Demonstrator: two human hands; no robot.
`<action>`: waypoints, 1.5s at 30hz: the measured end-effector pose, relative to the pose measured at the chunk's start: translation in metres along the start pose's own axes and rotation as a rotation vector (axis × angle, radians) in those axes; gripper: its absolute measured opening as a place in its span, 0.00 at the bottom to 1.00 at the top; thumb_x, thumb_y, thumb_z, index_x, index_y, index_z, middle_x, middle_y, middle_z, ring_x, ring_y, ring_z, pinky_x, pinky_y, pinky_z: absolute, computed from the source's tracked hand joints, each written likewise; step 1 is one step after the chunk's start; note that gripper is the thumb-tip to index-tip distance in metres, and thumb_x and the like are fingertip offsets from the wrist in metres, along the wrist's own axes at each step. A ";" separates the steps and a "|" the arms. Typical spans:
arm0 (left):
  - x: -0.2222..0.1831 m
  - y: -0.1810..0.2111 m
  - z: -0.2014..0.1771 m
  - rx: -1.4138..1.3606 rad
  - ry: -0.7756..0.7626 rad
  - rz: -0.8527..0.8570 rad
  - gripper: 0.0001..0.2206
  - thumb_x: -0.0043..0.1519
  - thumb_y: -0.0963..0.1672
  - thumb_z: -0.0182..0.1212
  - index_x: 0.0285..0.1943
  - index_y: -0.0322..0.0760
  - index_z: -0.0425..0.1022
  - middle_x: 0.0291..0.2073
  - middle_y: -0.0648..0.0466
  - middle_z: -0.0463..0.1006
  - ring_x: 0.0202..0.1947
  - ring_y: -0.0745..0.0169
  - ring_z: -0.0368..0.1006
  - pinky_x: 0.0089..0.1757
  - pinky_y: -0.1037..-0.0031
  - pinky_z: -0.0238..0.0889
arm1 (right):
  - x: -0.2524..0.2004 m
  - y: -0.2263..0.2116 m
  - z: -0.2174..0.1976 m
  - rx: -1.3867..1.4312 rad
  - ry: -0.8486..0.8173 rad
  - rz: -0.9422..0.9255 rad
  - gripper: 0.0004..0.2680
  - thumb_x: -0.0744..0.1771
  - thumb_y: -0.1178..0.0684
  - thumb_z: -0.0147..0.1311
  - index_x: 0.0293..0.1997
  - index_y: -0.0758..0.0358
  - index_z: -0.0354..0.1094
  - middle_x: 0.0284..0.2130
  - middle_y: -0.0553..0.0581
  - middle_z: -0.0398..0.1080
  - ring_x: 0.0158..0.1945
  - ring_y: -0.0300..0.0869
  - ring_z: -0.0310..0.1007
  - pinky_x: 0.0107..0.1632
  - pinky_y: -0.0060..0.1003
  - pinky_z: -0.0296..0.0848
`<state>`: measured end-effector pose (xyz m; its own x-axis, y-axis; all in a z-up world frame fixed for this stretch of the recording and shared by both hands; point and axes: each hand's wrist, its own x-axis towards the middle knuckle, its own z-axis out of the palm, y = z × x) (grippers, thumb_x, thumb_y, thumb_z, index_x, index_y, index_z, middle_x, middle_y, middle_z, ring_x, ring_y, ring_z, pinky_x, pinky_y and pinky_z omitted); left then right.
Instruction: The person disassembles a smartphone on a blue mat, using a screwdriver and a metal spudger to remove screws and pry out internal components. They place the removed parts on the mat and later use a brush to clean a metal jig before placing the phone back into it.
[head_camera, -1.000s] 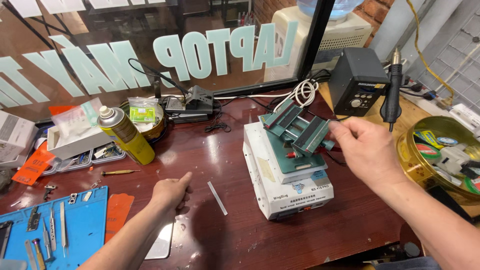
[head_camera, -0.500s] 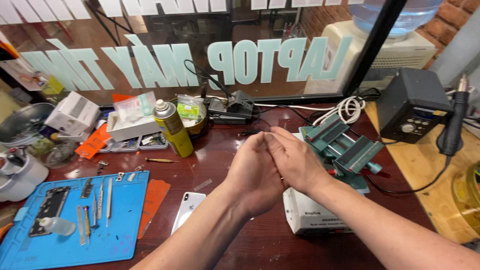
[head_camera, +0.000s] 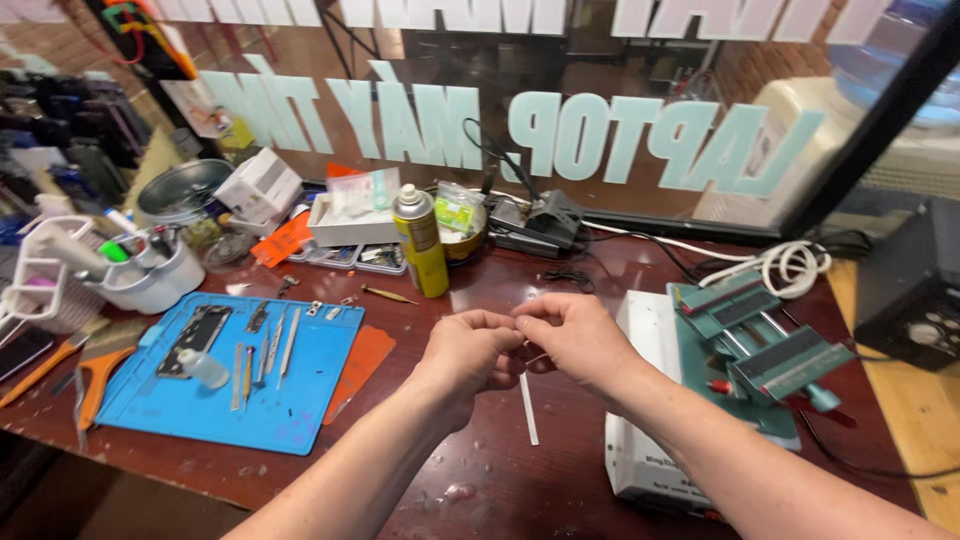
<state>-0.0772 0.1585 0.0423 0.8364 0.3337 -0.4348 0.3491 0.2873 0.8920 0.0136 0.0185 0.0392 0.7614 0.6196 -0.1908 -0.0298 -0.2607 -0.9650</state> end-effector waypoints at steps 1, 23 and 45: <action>-0.001 0.005 -0.010 -0.011 0.033 0.018 0.06 0.59 0.39 0.62 0.42 0.30 0.77 0.29 0.50 0.81 0.25 0.66 0.75 0.29 0.75 0.70 | 0.008 -0.007 0.010 0.002 -0.029 -0.032 0.09 0.67 0.54 0.55 0.46 0.69 0.77 0.34 0.57 0.79 0.33 0.39 0.79 0.35 0.33 0.79; 0.048 0.056 -0.471 0.092 0.440 0.214 0.10 0.56 0.40 0.68 0.45 0.30 0.81 0.29 0.51 0.81 0.25 0.65 0.75 0.27 0.73 0.69 | 0.134 -0.117 0.328 0.110 -0.069 -0.023 0.14 0.67 0.55 0.53 0.59 0.64 0.68 0.32 0.56 0.74 0.31 0.39 0.75 0.31 0.36 0.78; 0.058 -0.042 -0.613 0.989 0.716 -0.529 0.25 0.55 0.50 0.73 0.60 0.36 0.79 0.59 0.43 0.79 0.60 0.44 0.75 0.55 0.56 0.71 | 0.176 -0.101 0.377 -0.042 0.018 0.164 0.13 0.68 0.54 0.52 0.59 0.63 0.68 0.32 0.54 0.74 0.32 0.37 0.75 0.35 0.35 0.78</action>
<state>-0.3026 0.7161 -0.0966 0.2068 0.8680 -0.4514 0.9741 -0.1393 0.1783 -0.0932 0.4328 0.0347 0.7598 0.5532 -0.3416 -0.1279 -0.3879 -0.9128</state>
